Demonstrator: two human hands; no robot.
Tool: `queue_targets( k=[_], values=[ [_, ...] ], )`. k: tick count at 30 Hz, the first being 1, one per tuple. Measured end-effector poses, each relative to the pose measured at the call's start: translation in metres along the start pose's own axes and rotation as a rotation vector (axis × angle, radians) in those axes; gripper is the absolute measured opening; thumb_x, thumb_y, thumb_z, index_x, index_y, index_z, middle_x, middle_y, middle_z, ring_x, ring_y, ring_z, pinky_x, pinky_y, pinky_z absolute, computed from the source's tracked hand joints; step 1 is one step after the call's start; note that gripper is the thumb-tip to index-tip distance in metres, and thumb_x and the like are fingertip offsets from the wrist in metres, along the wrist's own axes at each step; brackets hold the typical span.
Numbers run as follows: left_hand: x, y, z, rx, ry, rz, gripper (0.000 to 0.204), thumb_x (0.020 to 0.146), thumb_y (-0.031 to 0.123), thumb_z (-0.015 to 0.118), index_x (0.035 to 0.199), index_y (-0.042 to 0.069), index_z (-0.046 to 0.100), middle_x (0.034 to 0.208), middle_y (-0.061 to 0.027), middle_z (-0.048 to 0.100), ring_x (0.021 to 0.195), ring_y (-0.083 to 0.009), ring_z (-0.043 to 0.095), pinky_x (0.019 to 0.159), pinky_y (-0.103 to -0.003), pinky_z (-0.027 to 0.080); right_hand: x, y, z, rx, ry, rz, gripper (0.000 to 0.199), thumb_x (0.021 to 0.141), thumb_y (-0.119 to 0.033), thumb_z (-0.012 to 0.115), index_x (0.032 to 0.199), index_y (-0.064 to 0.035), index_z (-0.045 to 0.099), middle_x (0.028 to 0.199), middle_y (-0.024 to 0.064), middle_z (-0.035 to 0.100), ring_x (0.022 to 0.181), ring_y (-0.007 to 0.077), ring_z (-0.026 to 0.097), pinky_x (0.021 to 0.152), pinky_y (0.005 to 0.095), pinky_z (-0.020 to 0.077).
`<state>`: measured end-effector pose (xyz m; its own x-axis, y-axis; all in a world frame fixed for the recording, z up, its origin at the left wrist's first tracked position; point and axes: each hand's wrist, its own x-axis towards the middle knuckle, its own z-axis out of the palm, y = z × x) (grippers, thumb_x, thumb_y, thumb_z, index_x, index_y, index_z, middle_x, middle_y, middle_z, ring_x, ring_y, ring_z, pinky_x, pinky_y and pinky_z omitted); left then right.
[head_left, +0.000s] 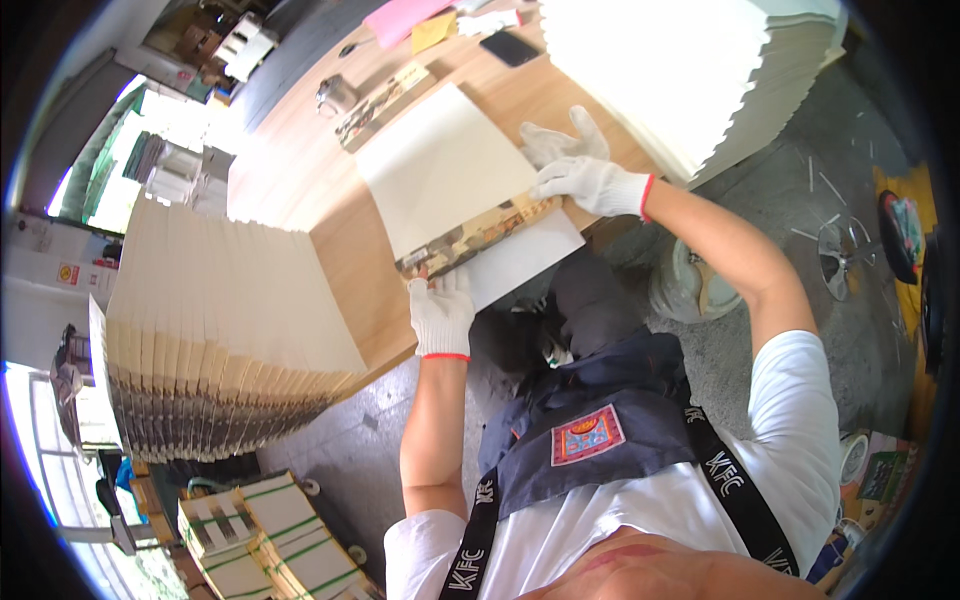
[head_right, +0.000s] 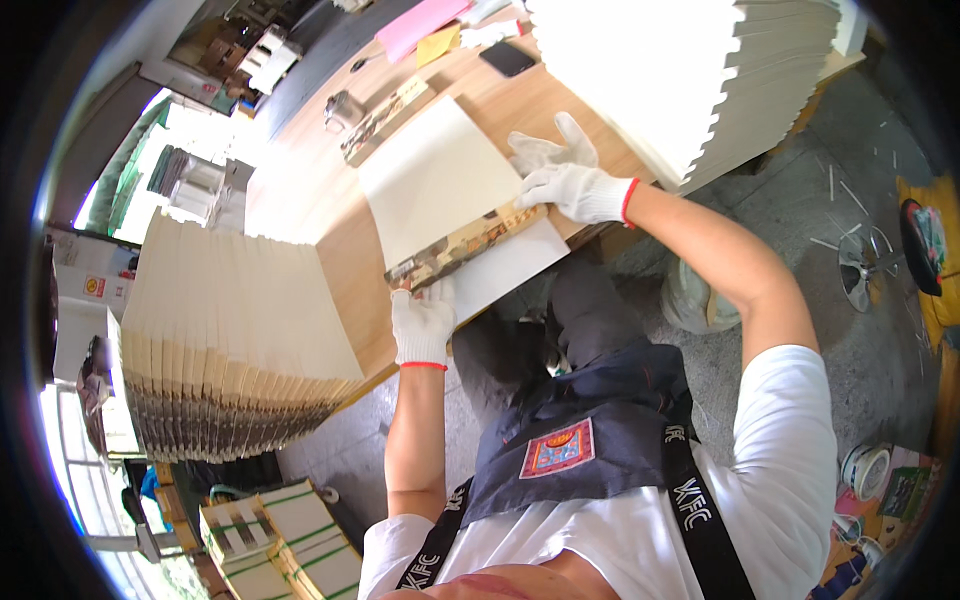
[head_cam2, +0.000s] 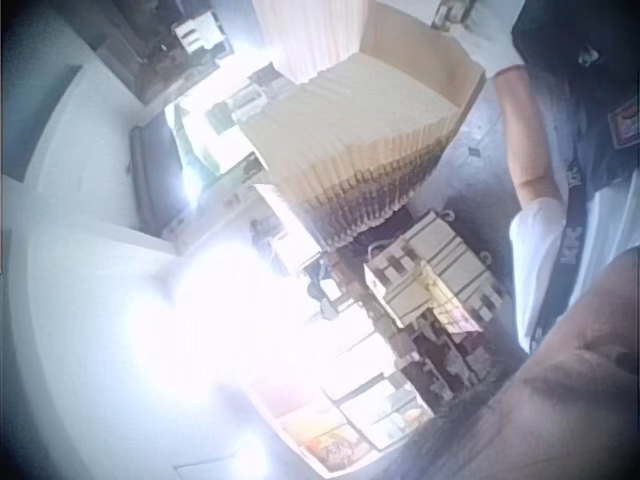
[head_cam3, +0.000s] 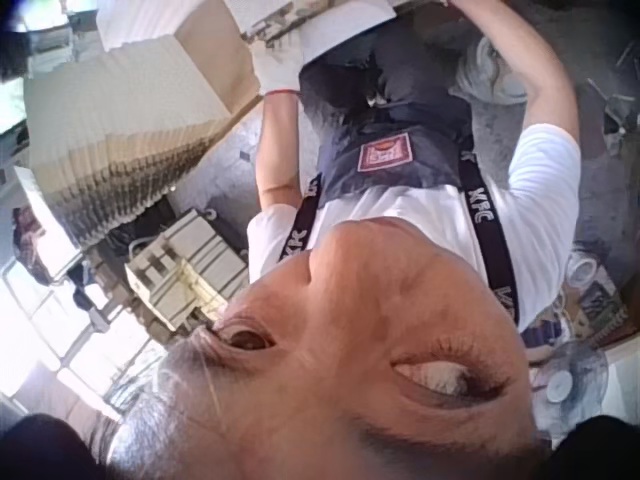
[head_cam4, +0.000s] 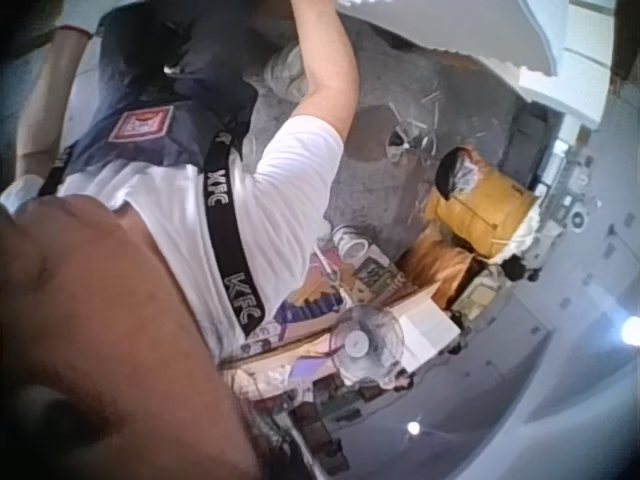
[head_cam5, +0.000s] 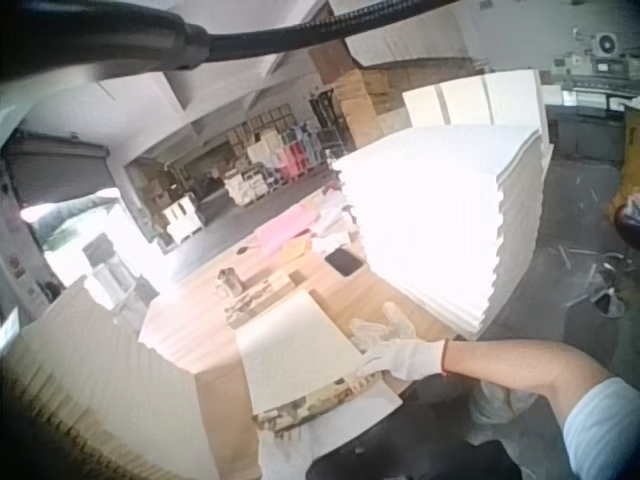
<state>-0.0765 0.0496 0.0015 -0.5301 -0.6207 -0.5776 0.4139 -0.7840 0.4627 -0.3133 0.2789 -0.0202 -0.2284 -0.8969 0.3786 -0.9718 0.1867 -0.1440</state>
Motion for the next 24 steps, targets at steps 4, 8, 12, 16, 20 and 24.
queue_targets(
  k=[4, 8, 12, 16, 20, 24],
  values=[
    [0.042, 0.002, 0.002, 0.026, -0.076, -0.026, 0.013, 0.094, 0.013, 0.055, 0.105, 0.007, 0.057, 0.114, -0.0074, 0.060, 0.112, -0.0277, 0.059, 0.101, -0.051, 0.051, 0.010, -0.002, 0.008, -0.344, 0.225, 0.085, 0.034, 0.099, -0.044, 0.048, 0.127, -0.0272, 0.057, 0.138, 0.0083, 0.054, 0.136, 0.0296, 0.042, 0.112, 0.0452, 0.0303],
    [0.047, 0.012, 0.022, 0.097, -0.066, -0.027, 0.014, 0.094, 0.011, 0.053, 0.106, 0.005, 0.055, 0.112, -0.0104, 0.062, 0.107, -0.0288, 0.062, 0.095, -0.052, 0.056, 0.045, 0.015, -0.005, 0.498, 0.068, 0.679, 0.039, 0.098, -0.046, 0.050, 0.124, -0.0171, 0.057, 0.118, 0.0125, 0.063, 0.113, 0.0303, 0.058, 0.099, 0.0420, 0.0423],
    [0.038, 0.050, 0.025, 0.110, -0.034, -0.011, 0.018, 0.094, 0.009, 0.049, 0.109, -0.001, 0.051, 0.118, -0.0189, 0.060, 0.113, -0.0375, 0.061, 0.096, -0.055, 0.056, 0.102, -0.011, -0.019, 1.564, -0.155, 1.279, 0.075, 0.092, -0.058, 0.058, 0.139, -0.0001, 0.050, 0.122, 0.0105, 0.065, 0.117, 0.0216, 0.059, 0.103, 0.0311, 0.0435],
    [0.020, 0.064, 0.049, 0.198, -0.116, -0.029, 0.021, 0.093, 0.010, 0.053, 0.111, 0.000, 0.052, 0.118, -0.0168, 0.058, 0.116, -0.0374, 0.057, 0.100, -0.059, 0.051, 0.106, 0.003, 0.028, 1.822, -0.118, 0.930, 0.050, 0.095, -0.040, 0.062, 0.127, -0.0013, 0.056, 0.117, 0.0114, 0.066, 0.109, 0.0194, 0.064, 0.091, 0.0401, 0.0540],
    [-0.021, 0.103, 0.049, 0.356, -0.189, 0.112, 0.026, 0.092, 0.014, 0.061, 0.114, 0.003, 0.055, 0.117, -0.0142, 0.057, 0.116, -0.0346, 0.055, 0.101, -0.054, 0.049, 0.109, -0.048, 0.020, 1.948, 0.063, 0.675, 0.035, 0.099, -0.026, 0.057, 0.125, -0.0022, 0.057, 0.113, 0.0094, 0.066, 0.100, 0.0201, 0.068, 0.083, 0.0347, 0.0566],
    [-0.092, 0.122, 0.072, 0.518, -0.291, 0.381, 0.016, 0.094, 0.013, 0.059, 0.110, 0.011, 0.057, 0.111, -0.0065, 0.063, 0.105, -0.0261, 0.063, 0.088, -0.052, 0.056, 0.111, -0.086, -0.014, 1.774, 0.313, 0.555, 0.038, 0.101, -0.028, 0.056, 0.129, -0.0021, 0.055, 0.114, 0.0085, 0.065, 0.099, 0.0178, 0.067, 0.082, 0.0310, 0.0566]
  ],
)
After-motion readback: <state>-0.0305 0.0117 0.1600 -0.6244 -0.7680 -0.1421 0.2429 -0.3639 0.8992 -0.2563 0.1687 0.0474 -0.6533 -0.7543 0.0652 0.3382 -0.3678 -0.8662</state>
